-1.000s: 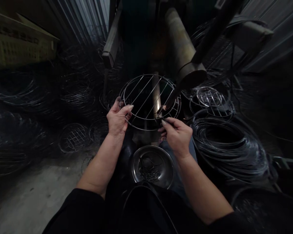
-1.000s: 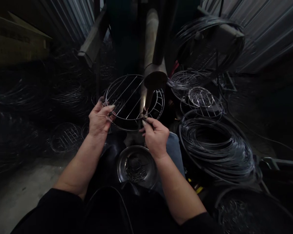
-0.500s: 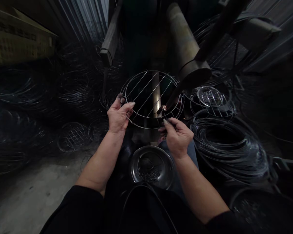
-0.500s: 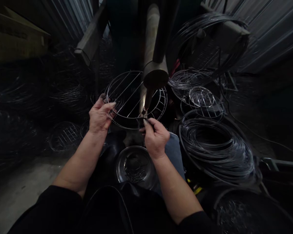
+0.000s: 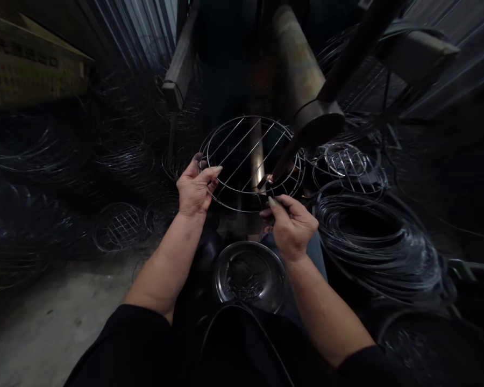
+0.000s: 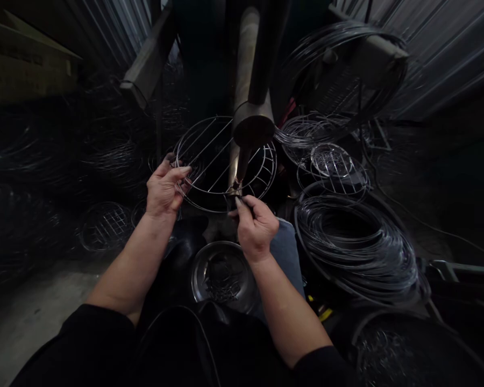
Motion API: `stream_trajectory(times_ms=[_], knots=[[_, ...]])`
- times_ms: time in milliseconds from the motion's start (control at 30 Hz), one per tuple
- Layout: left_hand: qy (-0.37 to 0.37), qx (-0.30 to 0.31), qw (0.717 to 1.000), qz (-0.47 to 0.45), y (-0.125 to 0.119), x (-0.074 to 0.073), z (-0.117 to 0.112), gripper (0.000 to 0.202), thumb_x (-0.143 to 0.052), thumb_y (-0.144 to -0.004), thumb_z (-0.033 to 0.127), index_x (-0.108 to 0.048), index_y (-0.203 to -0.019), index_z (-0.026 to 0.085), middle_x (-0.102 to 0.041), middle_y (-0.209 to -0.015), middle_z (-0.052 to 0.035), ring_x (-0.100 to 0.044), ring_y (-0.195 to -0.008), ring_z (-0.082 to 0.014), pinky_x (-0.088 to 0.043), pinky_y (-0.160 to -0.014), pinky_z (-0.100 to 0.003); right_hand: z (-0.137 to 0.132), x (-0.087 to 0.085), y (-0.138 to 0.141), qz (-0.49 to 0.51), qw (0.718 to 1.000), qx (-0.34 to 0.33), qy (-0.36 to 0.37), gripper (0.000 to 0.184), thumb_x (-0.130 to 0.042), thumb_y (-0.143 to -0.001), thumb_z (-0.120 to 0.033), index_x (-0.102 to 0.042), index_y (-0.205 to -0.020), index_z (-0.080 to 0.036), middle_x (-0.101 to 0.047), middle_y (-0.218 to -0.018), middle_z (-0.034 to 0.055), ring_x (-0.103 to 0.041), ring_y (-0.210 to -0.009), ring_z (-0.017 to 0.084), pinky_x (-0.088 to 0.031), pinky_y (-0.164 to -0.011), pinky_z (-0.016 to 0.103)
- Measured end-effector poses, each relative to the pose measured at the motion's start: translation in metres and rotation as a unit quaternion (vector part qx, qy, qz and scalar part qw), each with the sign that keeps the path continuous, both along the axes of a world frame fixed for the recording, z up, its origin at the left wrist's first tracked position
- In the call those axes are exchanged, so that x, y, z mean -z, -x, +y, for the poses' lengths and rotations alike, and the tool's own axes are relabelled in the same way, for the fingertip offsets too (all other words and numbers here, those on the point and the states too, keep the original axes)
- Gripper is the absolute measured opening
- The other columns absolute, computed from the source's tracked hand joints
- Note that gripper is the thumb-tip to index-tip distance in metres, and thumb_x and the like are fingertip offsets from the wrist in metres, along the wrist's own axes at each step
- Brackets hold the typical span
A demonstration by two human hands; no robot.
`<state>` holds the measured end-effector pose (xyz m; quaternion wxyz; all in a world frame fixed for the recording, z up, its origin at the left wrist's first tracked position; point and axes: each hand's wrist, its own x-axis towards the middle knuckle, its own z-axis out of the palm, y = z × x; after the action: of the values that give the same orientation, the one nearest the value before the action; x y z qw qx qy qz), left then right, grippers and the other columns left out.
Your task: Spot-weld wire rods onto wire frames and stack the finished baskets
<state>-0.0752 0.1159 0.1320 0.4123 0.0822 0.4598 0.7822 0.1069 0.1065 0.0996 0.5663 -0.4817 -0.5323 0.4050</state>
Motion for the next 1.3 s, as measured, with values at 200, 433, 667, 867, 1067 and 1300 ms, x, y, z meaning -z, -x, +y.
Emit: stream_trajectory(times_ms=[200,433,667,867,1067,1300], knots=[[0.002,0.015,1.000,-0.009,0.006,0.009,0.010,0.057,-0.082,-0.045,0.008,-0.064,-0.097,0.021,-0.060,-0.074,0.0051,-0.062,-0.066,-0.0096,-0.042,-0.054,-0.018,0.009,-0.009,0.004,0.007,1.000,-0.005,-0.001,0.016,-0.069,-0.076,-0.030,-0.069,-0.082,-0.015,-0.065,-0.061,-0.0006,-0.064,-0.049,0.015,-0.054,-0.051,0.027],[0.027,0.013,1.000,-0.002,0.006,0.011,0.017,0.055,-0.083,-0.044,0.011,-0.063,-0.094,0.020,-0.060,-0.067,0.0050,-0.058,-0.058,-0.0079,-0.041,-0.051,-0.018,0.015,-0.024,0.007,0.025,0.999,-0.015,0.023,0.012,-0.067,-0.074,-0.027,-0.067,-0.073,-0.015,-0.061,-0.054,-0.0030,-0.059,-0.044,0.012,-0.046,-0.045,0.022],[0.028,0.013,0.999,0.007,0.007,0.008,0.016,0.055,-0.082,-0.044,0.010,-0.062,-0.095,0.019,-0.060,-0.066,0.0046,-0.057,-0.055,-0.0085,-0.040,-0.049,-0.018,0.013,-0.020,0.007,0.008,0.999,-0.005,0.041,0.019,-0.065,-0.075,-0.033,-0.067,-0.080,-0.015,-0.060,-0.054,-0.0035,-0.058,-0.044,0.012,-0.046,-0.045,0.024],[0.021,0.026,0.999,0.010,0.007,0.009,0.015,0.049,-0.081,-0.047,0.010,-0.060,-0.090,0.019,-0.061,-0.066,0.0033,-0.056,-0.056,-0.0084,-0.039,-0.048,-0.017,0.016,-0.020,0.012,0.032,0.999,-0.006,0.033,0.018,-0.065,-0.073,-0.033,-0.064,-0.073,-0.015,-0.057,-0.053,-0.0038,-0.055,-0.041,0.011,-0.043,-0.043,0.023],[0.046,0.043,0.998,0.027,0.012,0.008,0.007,0.047,-0.083,-0.049,0.017,-0.061,-0.090,0.021,-0.062,-0.073,0.0032,-0.059,-0.063,-0.0105,-0.043,-0.053,-0.021,-0.004,-0.013,-0.007,-0.088,0.995,-0.017,-0.054,0.021,-0.057,-0.084,-0.037,-0.065,-0.090,-0.018,-0.066,-0.080,0.0038,-0.064,-0.066,0.016,-0.053,-0.063,0.030],[0.090,0.066,0.986,0.125,0.043,-0.001,0.044,0.036,-0.083,-0.055,0.033,-0.064,-0.081,0.017,-0.061,-0.071,-0.0003,-0.054,-0.054,-0.0094,-0.038,-0.048,-0.021,-0.094,0.043,-0.020,-0.546,0.727,-0.416,0.014,0.011,-0.058,-0.085,-0.018,-0.069,-0.083,-0.020,-0.068,-0.088,0.0082,-0.064,-0.079,0.018,-0.049,-0.070,0.029]])
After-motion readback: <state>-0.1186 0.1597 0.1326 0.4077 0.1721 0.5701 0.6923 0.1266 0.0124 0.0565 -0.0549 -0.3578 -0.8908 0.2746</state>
